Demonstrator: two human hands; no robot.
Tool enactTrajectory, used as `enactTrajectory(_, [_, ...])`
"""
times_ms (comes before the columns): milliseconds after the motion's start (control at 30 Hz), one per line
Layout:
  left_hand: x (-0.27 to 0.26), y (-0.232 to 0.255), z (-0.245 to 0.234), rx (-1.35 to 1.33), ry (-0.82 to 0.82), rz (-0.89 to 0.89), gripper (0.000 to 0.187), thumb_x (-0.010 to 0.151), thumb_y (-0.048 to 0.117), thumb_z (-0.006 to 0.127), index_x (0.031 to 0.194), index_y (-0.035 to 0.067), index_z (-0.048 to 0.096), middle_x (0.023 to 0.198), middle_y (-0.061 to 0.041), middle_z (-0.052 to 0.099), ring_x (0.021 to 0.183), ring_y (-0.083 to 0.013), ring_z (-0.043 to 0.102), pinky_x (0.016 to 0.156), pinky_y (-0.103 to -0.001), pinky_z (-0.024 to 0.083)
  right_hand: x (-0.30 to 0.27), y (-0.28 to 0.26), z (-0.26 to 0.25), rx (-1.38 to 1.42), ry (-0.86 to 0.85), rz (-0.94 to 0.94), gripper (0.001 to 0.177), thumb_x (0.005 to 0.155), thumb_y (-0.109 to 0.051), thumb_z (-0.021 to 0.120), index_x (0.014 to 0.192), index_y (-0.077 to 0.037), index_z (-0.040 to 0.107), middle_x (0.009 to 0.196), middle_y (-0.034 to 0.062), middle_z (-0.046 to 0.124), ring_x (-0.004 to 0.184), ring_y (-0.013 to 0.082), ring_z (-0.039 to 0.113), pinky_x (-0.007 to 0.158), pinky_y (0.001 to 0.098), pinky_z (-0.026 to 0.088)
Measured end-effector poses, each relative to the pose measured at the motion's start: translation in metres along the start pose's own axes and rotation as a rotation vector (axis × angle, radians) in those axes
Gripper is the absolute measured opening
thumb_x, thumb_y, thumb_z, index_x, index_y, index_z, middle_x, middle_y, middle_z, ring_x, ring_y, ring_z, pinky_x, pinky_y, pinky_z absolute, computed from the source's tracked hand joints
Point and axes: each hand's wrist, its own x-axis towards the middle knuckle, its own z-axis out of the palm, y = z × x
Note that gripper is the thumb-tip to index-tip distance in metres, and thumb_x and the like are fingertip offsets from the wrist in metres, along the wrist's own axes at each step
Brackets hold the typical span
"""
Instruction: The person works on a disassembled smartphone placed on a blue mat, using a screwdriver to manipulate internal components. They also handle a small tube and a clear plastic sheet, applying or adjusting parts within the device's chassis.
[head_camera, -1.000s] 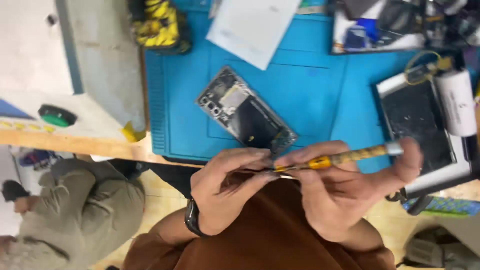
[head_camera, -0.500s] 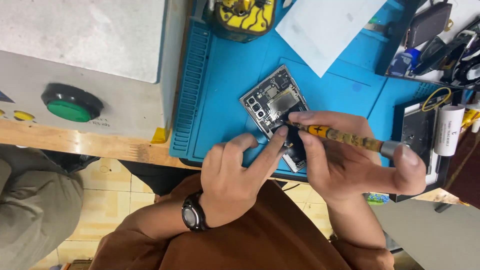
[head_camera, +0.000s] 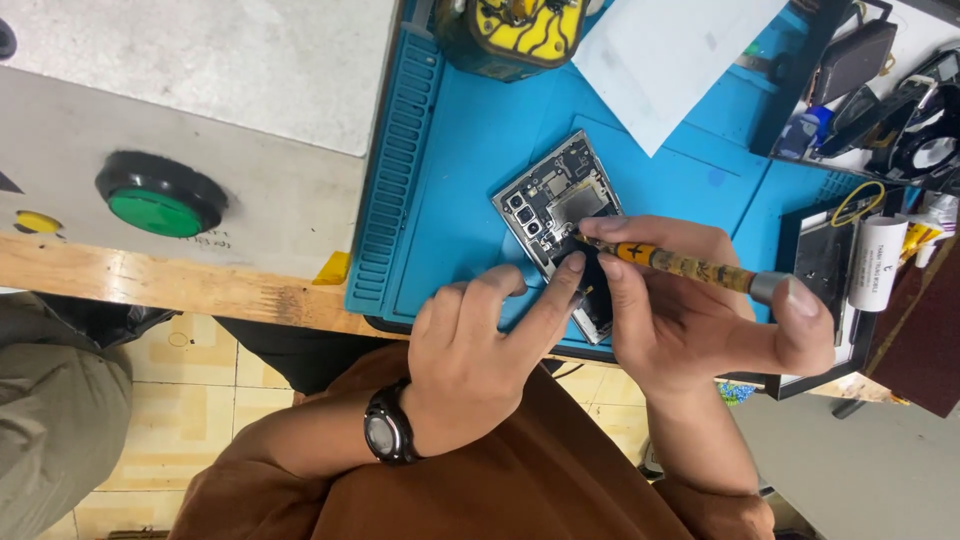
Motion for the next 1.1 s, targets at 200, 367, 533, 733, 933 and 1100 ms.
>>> enactTrajectory(200, [0.003,0.001,-0.001,-0.006,0.021,-0.012,0.016,0.098,0.030,0.056,0.111,0.026,0.066,0.089,0.000,0.054,0.063,-0.0149,0.041,0.056,-0.028,0.038,-0.002,0.006,-0.004,0.145,-0.055,-0.077,0.065,0.084,0.014,0.045,0.129,-0.023,0.017,0.085,0.0364,0.049,0.069,0.0440,0.062,0.066,0.0471,0.060])
enactTrajectory(367, [0.005,0.001,-0.002,-0.013,0.027,-0.024,0.016,0.099,0.027,0.054,0.109,0.026,0.066,0.089,0.000,0.054,0.062,-0.0146,0.039,0.056,-0.027,0.037,-0.002,0.005,-0.009,0.157,-0.147,-0.131,0.070,0.085,0.018,0.045,0.139,-0.019,0.019,0.093,0.0426,0.048,0.083,0.0498,0.061,0.078,0.0498,0.059])
enactTrajectory(533, [0.001,0.000,0.000,-0.011,0.028,-0.029,0.016,0.099,0.027,0.054,0.111,0.026,0.064,0.089,0.000,0.054,0.062,-0.0155,0.040,0.055,-0.029,0.036,-0.001,0.004,-0.009,-0.092,-0.053,-0.139,0.063,0.086,-0.002,0.055,0.134,-0.024,0.022,0.091,0.0323,0.047,0.078,0.0405,0.053,0.068,0.0476,0.055])
enactTrajectory(733, [0.000,0.000,0.002,-0.001,0.053,-0.045,0.015,0.099,0.025,0.055,0.110,0.029,0.065,0.089,0.002,0.053,0.061,-0.0149,0.038,0.054,-0.028,0.033,-0.011,0.002,-0.015,-0.091,0.000,-0.100,0.064,0.082,0.004,0.062,0.131,-0.020,0.028,0.103,0.0241,0.043,0.085,0.0353,0.049,0.083,0.0527,0.053])
enactTrajectory(933, [-0.005,-0.001,0.004,-0.003,0.041,-0.038,0.019,0.100,0.023,0.052,0.114,0.029,0.063,0.092,0.000,0.054,0.062,-0.0155,0.037,0.054,-0.028,0.032,-0.013,0.000,-0.014,-0.252,-0.007,-0.143,0.070,0.082,0.006,0.065,0.133,-0.020,0.026,0.107,0.0203,0.040,0.086,0.0386,0.042,0.091,0.0572,0.047])
enactTrajectory(1100, [-0.005,-0.001,0.004,-0.011,0.047,-0.045,0.019,0.100,0.021,0.053,0.113,0.029,0.064,0.092,-0.001,0.054,0.062,-0.0157,0.038,0.053,-0.028,0.033,0.003,0.001,-0.042,-0.177,-0.056,-0.074,0.049,0.094,0.000,0.048,0.131,-0.025,0.027,0.134,0.0234,0.035,0.128,0.0398,0.040,0.092,0.0589,0.059])
